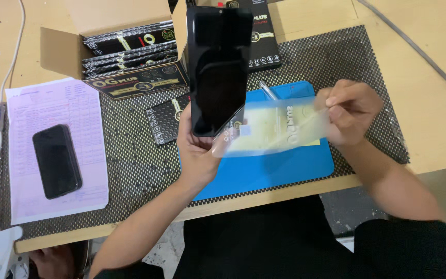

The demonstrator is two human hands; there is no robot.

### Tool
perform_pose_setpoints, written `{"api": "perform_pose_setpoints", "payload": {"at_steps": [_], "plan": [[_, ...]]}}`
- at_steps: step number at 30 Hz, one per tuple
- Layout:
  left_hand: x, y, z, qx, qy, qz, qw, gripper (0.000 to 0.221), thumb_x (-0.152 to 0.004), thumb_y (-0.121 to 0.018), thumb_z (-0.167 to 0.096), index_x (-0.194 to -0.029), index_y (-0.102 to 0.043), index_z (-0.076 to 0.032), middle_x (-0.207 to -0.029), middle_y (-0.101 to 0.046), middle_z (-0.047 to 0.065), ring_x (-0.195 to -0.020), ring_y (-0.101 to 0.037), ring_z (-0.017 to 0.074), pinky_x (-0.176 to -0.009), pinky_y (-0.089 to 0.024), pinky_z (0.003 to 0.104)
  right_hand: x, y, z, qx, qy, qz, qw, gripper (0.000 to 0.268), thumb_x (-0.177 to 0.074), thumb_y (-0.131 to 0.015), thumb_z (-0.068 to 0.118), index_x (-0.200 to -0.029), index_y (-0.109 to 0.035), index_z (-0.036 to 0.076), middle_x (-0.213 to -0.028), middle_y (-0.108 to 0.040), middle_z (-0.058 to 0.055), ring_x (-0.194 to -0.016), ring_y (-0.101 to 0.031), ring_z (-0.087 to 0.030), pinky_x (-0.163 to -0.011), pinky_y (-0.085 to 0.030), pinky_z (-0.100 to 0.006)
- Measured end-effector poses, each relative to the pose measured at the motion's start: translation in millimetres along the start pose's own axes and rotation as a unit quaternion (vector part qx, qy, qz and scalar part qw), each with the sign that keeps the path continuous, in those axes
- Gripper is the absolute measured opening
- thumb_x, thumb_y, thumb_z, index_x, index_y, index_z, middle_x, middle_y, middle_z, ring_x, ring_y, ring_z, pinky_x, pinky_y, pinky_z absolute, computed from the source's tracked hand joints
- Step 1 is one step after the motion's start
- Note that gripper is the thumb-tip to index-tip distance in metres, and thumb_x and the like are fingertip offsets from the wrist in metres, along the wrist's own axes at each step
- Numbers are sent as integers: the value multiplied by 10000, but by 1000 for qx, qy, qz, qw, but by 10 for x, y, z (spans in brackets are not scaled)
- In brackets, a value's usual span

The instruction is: The person labels a mobile screen using a pen, removes the protective film from a new screen, and places it into a retail box.

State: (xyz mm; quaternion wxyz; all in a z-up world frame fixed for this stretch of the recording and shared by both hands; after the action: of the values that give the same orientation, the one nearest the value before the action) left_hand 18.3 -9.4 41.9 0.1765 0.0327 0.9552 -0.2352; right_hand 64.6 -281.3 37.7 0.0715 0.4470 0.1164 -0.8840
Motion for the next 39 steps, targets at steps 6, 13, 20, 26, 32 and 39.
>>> {"api": "perform_pose_setpoints", "payload": {"at_steps": [6, 13, 20, 26, 32, 39], "plan": [[24, 224, 171, 0, -16, -1, 1000, 771, -843, -757, 104, -1500, -377, -31, -1354, -631, 209, -1307, -592, 376, -1048, -565, 487, 114, -73, -19, 26, 32, 23, 999, 63, -824, -628, -97, -777, -611, -60, -477, -436, -25, -340, -244, -101, -319, -234, -265], [-42, 213, 105, -10, -58, -17, 998, 735, -798, -782, 110, -1438, -439, -3, -1292, -654, 204, -1261, -627, 367, -1059, -559, 506, -10, -455, 167, 131, 115, 117, 978, 61, -789, -707, 34, -736, -730, 17, -455, -404, 38, -333, -297, -121, -318, -391, -282], [-70, 148, -2, 12, -46, -21, 999, 722, -837, -772, 75, -1458, -416, -20, -1298, -643, 209, -1234, -635, 379, -963, -608, 579, -91, -701, 307, 158, 169, 185, 955, 100, -790, -674, 90, -718, -742, 105, -441, -420, 12, -318, -287, -119, -304, -354, -272], [-76, 250, 92, -20, -38, -40, 998, 735, -846, -768, 66, -1474, -401, -40, -1290, -643, 187, -1212, -647, 330, -919, -639, 485, -62, -621, 276, 109, 136, 157, 972, 81, -778, -671, 52, -731, -734, 72, -432, -420, 15, -316, -299, -127, -308, -369, -292], [-93, 133, 54, -129, 35, 20, 991, 628, -895, -700, 60, -1464, -452, -34, -1254, -653, 212, -1179, -657, 365, -823, -654, 428, -4, -226, 80, 184, 40, 54, 981, 86, -862, -658, -10, -822, -710, -67, -480, -499, -56, -339, -365, -153, -343, -365, -319], [-116, 35, -7, -182, 180, 167, 952, 597, -852, -658, 54, -1433, -529, 14, -894, -721, 219, -738, -770, 306, -580, -656, 364, -86, -86, 114, 243, -104, -2, 964, 131, -999, -669, 50, -912, -649, -46, -845, -533, -140, -634, -564, -185, -578, -483, -324]]}}
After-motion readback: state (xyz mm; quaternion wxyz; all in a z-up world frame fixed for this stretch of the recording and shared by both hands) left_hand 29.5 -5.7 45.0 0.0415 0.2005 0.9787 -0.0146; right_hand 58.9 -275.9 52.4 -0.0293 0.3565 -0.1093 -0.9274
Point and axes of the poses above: each hand's wrist, its own x-axis away from the middle knuckle, its own y-axis out of the back of the hand, z = x × y, the point moved 3 cm from there along -x, towards the middle knuckle
